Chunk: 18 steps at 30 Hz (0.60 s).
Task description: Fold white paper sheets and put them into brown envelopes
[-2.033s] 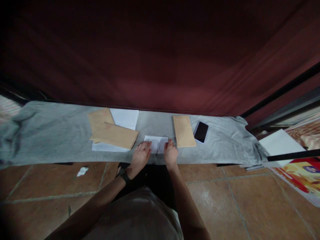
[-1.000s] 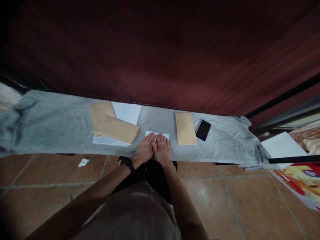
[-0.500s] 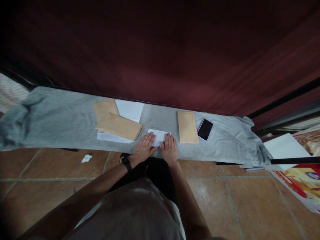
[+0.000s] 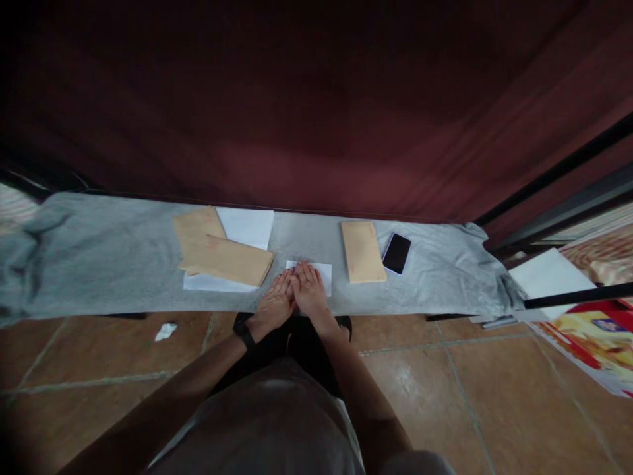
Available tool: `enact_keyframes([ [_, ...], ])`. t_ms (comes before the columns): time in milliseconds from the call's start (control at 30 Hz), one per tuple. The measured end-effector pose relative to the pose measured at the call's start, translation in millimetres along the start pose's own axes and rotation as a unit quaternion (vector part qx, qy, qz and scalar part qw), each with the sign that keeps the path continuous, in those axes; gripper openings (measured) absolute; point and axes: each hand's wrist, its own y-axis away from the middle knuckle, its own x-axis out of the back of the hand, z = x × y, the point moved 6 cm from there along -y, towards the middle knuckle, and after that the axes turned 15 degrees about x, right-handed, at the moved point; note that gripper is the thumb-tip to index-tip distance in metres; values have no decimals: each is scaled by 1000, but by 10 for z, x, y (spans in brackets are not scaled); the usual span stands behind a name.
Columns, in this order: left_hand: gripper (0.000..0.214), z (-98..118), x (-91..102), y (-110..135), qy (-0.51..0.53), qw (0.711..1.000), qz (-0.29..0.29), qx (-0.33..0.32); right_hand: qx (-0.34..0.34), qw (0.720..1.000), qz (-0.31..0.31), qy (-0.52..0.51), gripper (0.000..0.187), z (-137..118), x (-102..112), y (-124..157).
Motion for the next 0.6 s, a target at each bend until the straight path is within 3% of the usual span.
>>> enact_keyframes([
  [167, 64, -1, 4, 11, 0, 1000, 5, -2, 0, 1000, -1, 5, 50, -25, -79, -10],
  [600, 67, -89, 65, 191, -8, 1000, 16, 11, -28, 997, 42, 64, 57, 334, 97, 390],
])
